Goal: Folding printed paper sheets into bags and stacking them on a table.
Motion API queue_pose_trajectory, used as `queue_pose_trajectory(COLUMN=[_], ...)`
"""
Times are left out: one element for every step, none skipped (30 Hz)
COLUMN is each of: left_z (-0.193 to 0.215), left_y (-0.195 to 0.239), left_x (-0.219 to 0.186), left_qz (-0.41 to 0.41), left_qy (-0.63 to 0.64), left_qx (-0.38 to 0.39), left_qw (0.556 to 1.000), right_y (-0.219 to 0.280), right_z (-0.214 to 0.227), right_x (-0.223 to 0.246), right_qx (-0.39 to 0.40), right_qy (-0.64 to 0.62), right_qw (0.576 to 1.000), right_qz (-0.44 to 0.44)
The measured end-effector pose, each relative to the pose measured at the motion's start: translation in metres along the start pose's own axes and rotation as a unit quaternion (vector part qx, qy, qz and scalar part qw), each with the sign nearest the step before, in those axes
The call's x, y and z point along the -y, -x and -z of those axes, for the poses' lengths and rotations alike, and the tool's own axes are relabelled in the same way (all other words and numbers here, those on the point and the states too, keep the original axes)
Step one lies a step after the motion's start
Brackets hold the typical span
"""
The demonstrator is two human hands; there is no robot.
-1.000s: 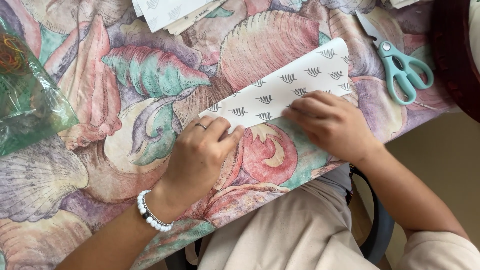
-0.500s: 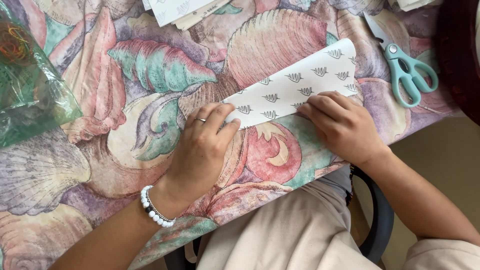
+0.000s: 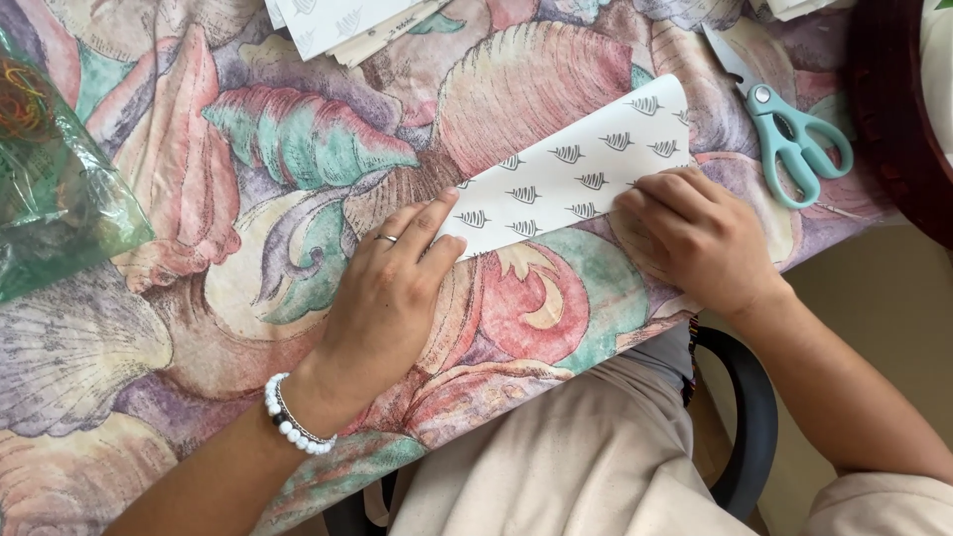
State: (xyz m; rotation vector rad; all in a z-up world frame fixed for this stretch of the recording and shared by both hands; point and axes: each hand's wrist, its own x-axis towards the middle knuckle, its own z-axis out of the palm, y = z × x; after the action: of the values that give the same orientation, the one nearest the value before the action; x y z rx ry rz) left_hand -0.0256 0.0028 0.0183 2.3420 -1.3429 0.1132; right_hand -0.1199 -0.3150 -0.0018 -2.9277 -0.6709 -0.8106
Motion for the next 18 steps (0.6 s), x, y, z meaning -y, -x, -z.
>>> queue_pose_trajectory(left_z=[-0.001,-0.002,-0.003,-0.004,-0.005,-0.005,-0.005,-0.005,-0.005,-0.006,-0.007,-0.008,-0.006,-0.005,-0.004,-0.004,-0.003,-0.003], left_y=[0.001,0.000,0.000,0.000,0.001,0.003,0.002,0.002,0.002,0.003,0.003,0.003,0.002,0.001,0.001,0.000,0.000,0.000], left_x=[0.002,0.005,0.007,0.009,0.012,0.014,0.014,0.014,0.014,0.014,0.014,0.015,0.015,0.015,0.015,0.016,0.016,0.016], left_qz=[0.002,0.009,0.016,0.013,0.012,0.013,0.013,0.013,0.013,0.011,0.014,0.016,0.014,0.013,0.011,0.010,0.012,0.015], left_qy=[0.000,0.019,0.039,0.039,0.040,0.041,0.042,0.042,0.042,0.041,0.042,0.041,0.040,0.034,0.029,0.029,0.031,0.033], left_qx=[0.000,0.007,0.014,0.014,0.023,0.034,0.035,0.035,0.035,0.036,0.038,0.040,0.040,0.049,0.058,0.058,0.061,0.063], left_qw=[1.000,1.000,0.999,0.999,0.999,0.998,0.998,0.998,0.998,0.998,0.998,0.998,0.998,0.998,0.998,0.998,0.998,0.997], right_y=[-0.002,-0.004,-0.005,-0.003,-0.001,0.001,0.002,0.004,0.005,0.005,0.005,0.005,0.005,0.007,0.008,0.010,0.012,0.012], right_z=[0.003,0.006,0.010,0.008,0.006,0.003,0.003,0.002,0.001,0.001,0.002,0.003,0.002,0.001,0.000,-0.002,-0.003,-0.005], right_x=[0.003,0.005,0.007,0.006,0.004,0.004,0.003,0.002,0.002,0.002,0.003,0.003,0.002,0.001,0.001,0.000,0.000,-0.001], right_qx=[0.000,0.006,0.012,0.012,0.004,-0.005,-0.004,0.000,0.005,0.004,0.009,0.014,0.012,0.012,0.012,0.012,0.014,0.016], right_qy=[-0.001,0.007,0.016,0.018,0.022,0.022,0.022,0.030,0.037,0.037,0.037,0.036,0.037,0.037,0.038,0.039,0.043,0.047], right_qw=[1.000,1.000,1.000,1.000,1.000,1.000,1.000,0.999,0.999,0.999,0.999,0.999,0.999,0.999,0.999,0.999,0.999,0.999], right_qz=[0.001,0.002,0.002,0.001,0.010,0.019,0.017,0.019,0.020,0.018,0.018,0.018,0.016,0.020,0.023,0.022,0.022,0.023])
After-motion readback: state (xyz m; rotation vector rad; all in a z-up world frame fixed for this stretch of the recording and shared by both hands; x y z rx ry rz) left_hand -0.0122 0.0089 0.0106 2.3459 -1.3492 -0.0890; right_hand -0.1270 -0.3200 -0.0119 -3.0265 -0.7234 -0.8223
